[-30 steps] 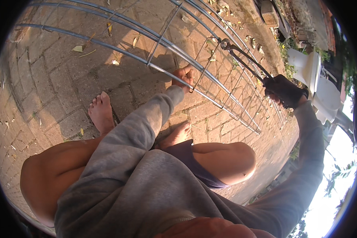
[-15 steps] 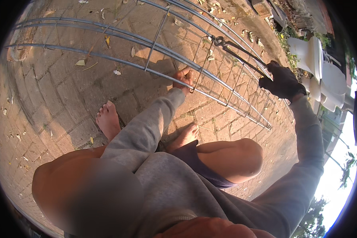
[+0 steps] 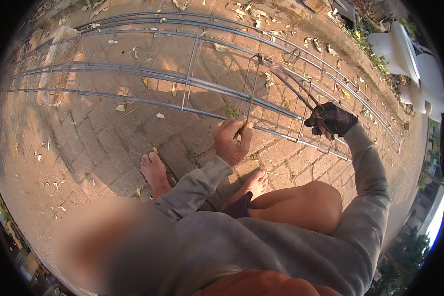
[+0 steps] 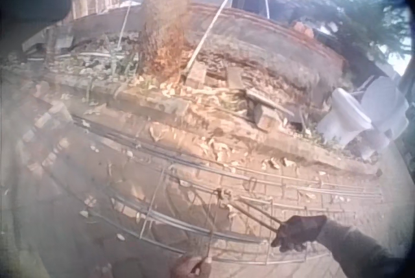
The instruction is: The person assembles a rebar mesh on a paved outdoor area by tying intersecting steel bars with wire using pliers. They position the bars, wrap wire around intersections, and twist the wire to secure the grid.
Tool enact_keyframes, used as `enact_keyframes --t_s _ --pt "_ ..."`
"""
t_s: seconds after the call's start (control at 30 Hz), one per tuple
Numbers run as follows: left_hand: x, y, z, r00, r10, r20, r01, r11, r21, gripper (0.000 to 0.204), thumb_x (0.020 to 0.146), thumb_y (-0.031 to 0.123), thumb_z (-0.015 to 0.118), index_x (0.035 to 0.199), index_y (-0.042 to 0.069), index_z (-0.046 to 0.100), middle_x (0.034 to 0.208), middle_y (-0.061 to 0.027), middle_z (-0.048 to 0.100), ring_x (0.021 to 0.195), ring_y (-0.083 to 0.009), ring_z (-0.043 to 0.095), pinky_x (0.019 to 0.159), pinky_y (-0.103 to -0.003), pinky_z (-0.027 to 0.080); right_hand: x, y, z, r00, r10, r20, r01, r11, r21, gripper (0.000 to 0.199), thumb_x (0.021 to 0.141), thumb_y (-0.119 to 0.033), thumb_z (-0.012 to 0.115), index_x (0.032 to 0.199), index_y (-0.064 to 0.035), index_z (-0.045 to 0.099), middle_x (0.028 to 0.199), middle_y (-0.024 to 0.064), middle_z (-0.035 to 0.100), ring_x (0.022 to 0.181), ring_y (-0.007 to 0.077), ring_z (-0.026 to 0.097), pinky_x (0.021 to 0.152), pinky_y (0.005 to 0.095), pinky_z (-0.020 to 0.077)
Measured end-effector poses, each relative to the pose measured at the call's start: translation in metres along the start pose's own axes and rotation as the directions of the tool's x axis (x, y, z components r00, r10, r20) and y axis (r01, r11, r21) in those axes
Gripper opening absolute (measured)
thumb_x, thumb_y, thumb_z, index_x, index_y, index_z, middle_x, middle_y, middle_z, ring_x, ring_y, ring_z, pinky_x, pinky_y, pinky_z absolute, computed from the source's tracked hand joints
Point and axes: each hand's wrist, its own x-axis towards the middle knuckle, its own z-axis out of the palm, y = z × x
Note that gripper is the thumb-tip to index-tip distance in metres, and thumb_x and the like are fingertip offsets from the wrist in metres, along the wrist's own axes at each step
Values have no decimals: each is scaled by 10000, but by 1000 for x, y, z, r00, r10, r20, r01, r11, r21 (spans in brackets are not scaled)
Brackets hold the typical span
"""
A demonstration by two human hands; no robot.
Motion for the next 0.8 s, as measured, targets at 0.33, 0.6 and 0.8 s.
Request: enact_keyframes --t_s 0.33,0.6,0.8 --pt "256 18 71 752 10 659 -246 932 266 359 900 184 748 1179 -42 733 1008 -237 759 1029 -374 726 940 -440 565 -7 -20 -24 999 -28 26 32 981 -192 418 1022 -302 607 1300 9 632 915 151 739 750 231 749 639 341 616" --pt "241 -4 73 832 -523 186 551 818 -162 185 942 146 699 1089 60 771 1029 -108 774 807 -161 692 779 -327 575 -16 -20 -21 997 -75 -35 67 978 -197 567 982 -274 649 1507 -99 528 1163 120 707 969 206 753 736 315 646" --pt "216 51 63 813 363 455 -416 909 17 164 975 141 636 977 15 741 929 -88 753 878 -173 677 810 -361 539 -45 -18 -24 990 -135 -45 126 979 -162 624 946 -264 672 1469 40 521 1048 145 747 878 229 760 728 341 643"
